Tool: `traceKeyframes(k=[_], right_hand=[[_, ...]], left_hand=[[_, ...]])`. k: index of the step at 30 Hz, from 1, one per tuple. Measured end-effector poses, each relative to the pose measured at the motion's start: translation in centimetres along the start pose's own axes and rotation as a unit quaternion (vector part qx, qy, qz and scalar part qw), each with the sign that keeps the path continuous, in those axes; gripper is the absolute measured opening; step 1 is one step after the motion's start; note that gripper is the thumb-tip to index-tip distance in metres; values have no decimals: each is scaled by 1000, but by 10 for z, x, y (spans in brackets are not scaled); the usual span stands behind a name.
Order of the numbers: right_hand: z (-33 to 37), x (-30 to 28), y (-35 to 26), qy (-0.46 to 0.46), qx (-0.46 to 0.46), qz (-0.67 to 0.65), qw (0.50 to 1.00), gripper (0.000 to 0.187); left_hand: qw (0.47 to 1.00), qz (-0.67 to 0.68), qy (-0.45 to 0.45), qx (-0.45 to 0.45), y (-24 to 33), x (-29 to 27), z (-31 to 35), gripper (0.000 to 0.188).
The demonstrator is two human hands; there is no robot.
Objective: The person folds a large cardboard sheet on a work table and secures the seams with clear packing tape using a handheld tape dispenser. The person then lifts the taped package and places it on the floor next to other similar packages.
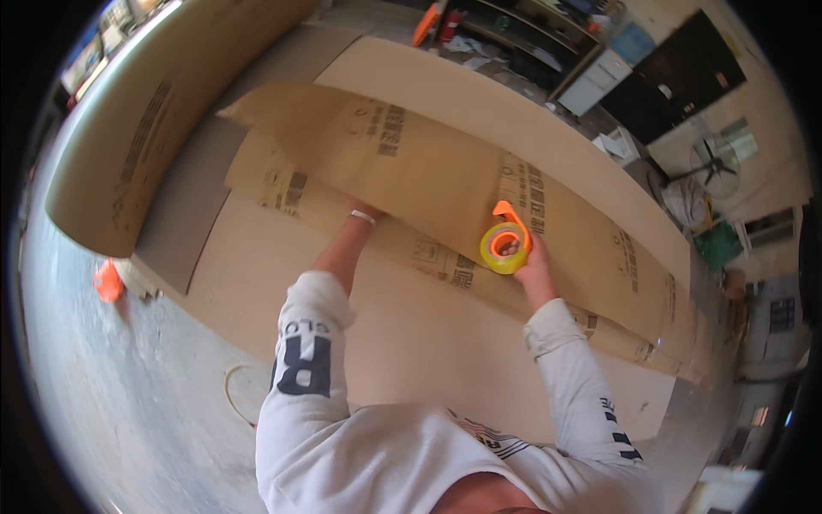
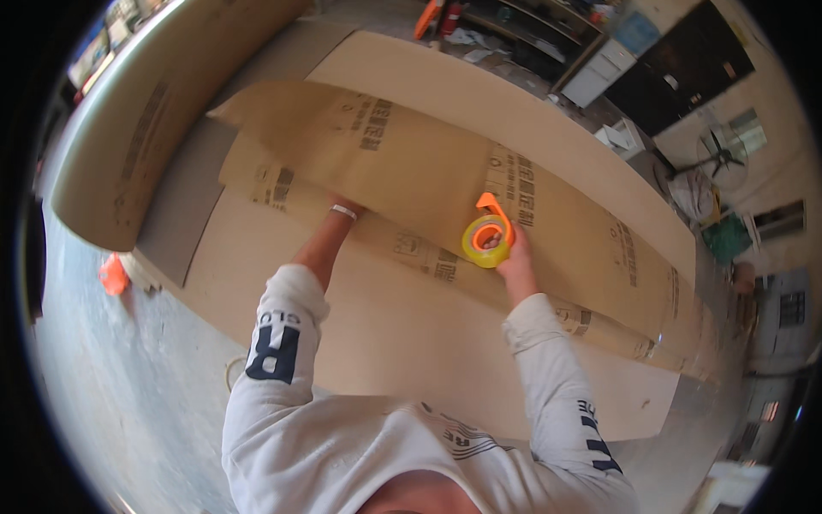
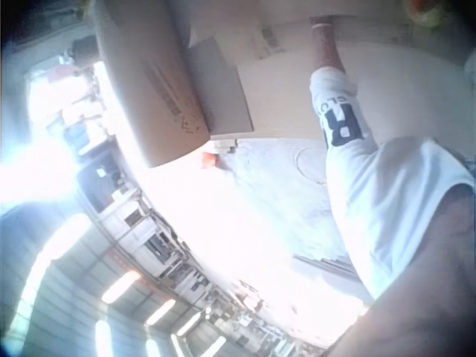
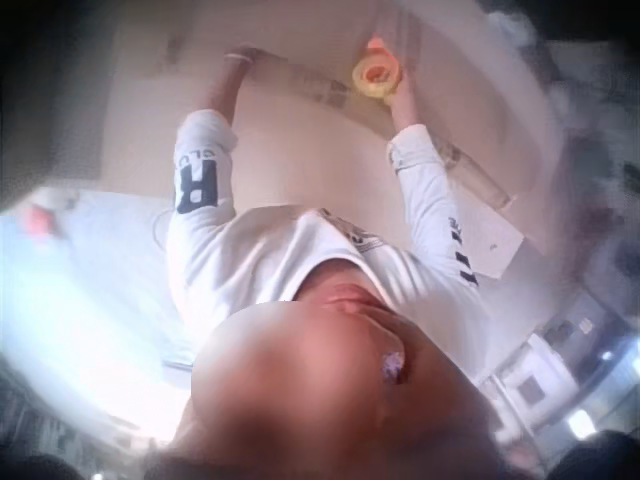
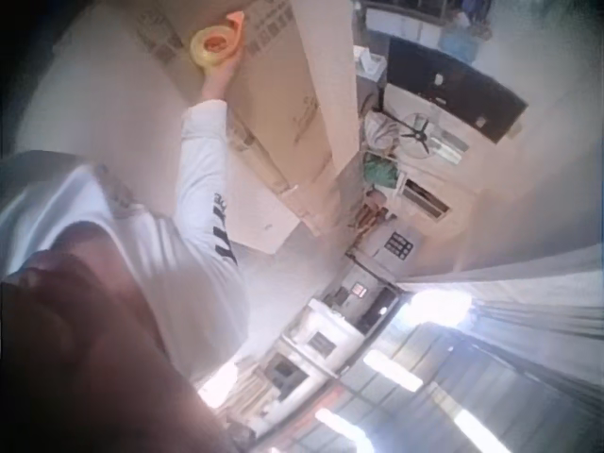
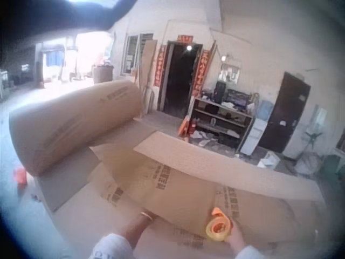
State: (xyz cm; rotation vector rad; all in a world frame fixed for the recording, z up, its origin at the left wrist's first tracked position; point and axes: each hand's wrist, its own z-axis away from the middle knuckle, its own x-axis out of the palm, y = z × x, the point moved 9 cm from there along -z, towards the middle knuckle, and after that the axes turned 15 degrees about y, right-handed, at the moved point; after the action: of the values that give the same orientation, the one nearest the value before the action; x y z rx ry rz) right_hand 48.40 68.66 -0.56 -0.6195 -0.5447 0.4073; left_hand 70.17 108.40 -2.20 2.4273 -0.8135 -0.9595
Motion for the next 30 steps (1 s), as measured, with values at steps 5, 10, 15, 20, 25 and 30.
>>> traceKeyframes(k=[5,10,15,20,25,30], right_hand=[[-3,-62,22,89,14,-85,992,38],[-17,-71,31,28,36,-135,990,34],[-2,-47,-2,-2,-103,-33,994,28],[23,-142,-123,63,-133,-85,985,24],[32,-314,-265,167,-334,52,926,17],[-1,-465,-240,241,-324,131,906,33]], left_hand=[[991,-50,-103,63,127,-61,102,37],[945,53,-142,291,273,-84,118,49],[906,-96,-345,226,202,-16,119,69],[887,-125,-373,242,205,1,128,75],[861,-144,-438,216,211,-5,129,94],[837,-173,-466,230,224,-6,119,121]])
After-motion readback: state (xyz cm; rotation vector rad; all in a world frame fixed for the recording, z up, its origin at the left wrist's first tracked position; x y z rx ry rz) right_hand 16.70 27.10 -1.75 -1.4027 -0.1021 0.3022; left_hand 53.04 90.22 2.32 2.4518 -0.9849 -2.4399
